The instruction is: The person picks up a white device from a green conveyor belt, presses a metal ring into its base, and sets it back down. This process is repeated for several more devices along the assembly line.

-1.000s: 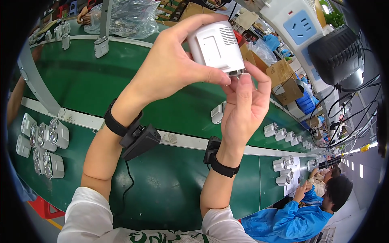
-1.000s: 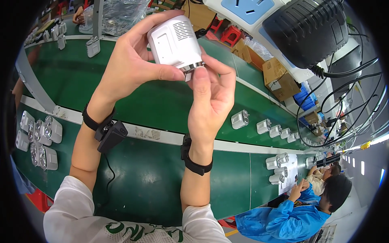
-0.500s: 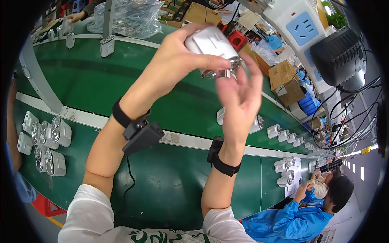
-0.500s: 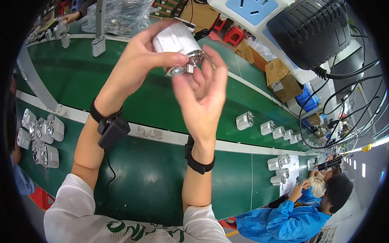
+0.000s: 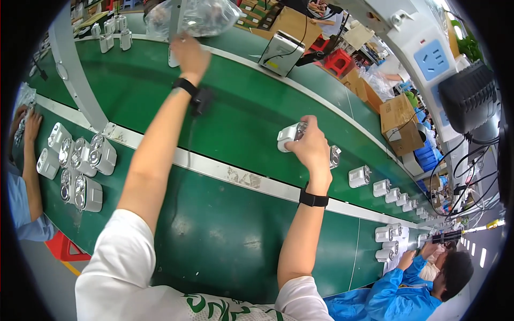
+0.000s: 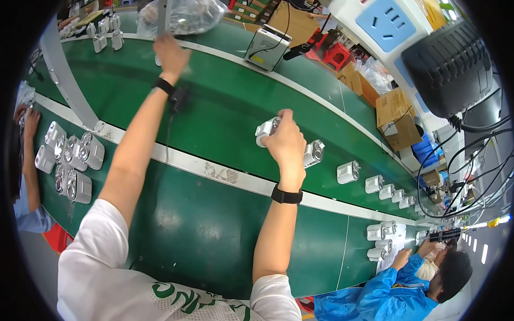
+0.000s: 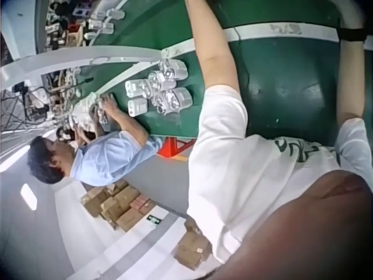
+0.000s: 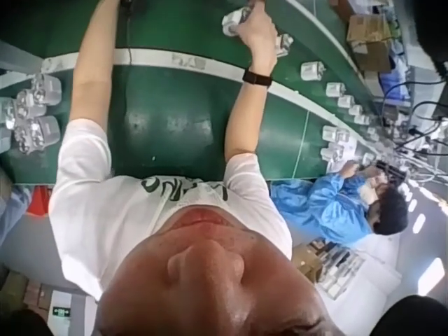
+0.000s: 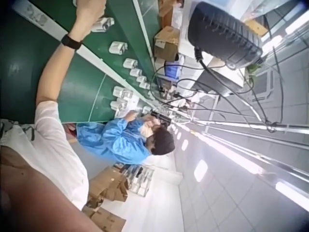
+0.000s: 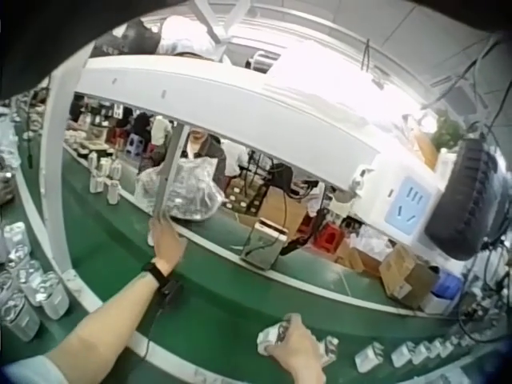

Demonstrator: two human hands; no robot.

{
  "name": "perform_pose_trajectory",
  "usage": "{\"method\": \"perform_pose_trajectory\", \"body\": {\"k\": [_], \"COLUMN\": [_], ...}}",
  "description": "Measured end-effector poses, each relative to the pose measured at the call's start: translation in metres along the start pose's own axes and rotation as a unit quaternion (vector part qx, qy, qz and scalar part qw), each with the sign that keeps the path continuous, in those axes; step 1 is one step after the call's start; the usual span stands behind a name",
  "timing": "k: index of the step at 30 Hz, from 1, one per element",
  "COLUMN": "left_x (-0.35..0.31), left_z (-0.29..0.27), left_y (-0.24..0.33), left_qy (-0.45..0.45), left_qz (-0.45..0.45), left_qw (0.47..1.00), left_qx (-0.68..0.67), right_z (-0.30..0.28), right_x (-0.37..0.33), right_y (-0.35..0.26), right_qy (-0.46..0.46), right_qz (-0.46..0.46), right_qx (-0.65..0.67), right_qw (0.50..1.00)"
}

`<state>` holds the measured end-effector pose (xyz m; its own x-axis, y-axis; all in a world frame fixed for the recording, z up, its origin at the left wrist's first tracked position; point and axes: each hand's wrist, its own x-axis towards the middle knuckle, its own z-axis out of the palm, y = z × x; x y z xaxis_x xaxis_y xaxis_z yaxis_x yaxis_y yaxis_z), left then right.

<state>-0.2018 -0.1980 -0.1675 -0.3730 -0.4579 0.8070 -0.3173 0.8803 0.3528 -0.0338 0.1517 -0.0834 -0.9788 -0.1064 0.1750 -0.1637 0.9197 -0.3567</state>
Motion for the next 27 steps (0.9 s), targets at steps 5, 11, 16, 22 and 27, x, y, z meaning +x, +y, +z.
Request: {"method": "perform_pose_trajectory", "body": {"k": [5,11,16,22,27], "left_x": [0.015,0.01,0.003,0.01,0.011], "left_z": [0.053,0.066,0.025,0.001,-0.024], "left_y": [-0.069,-0.088,-0.045,-0.01,0.013], "left_qy": [0.038,-0.134,-0.135,-0.136,-0.13], "left_qz": [-0.088,-0.115,-0.162,-0.226,-0.265], "left_qw": [0.994,0.952,0.942,0.87,0.814], "left_qx": [-0.062,-0.249,-0.26,-0.417,-0.5], "right_z": [-0.006,-0.011,-0.022,-0.043,-0.055], "right_x": [0.003,0.002,-0.003,-0.018,-0.029], "right_y": [0.001,-0.007,-0.012,-0.03,-0.042], "right_qy": [0.011,0.069,0.092,0.117,0.16], "right_qz": [-0.034,-0.145,-0.198,-0.218,-0.253], "right_qx": [0.056,0.304,0.408,0.408,0.425], "right_qw": [0.998,0.939,0.887,0.879,0.854]}}
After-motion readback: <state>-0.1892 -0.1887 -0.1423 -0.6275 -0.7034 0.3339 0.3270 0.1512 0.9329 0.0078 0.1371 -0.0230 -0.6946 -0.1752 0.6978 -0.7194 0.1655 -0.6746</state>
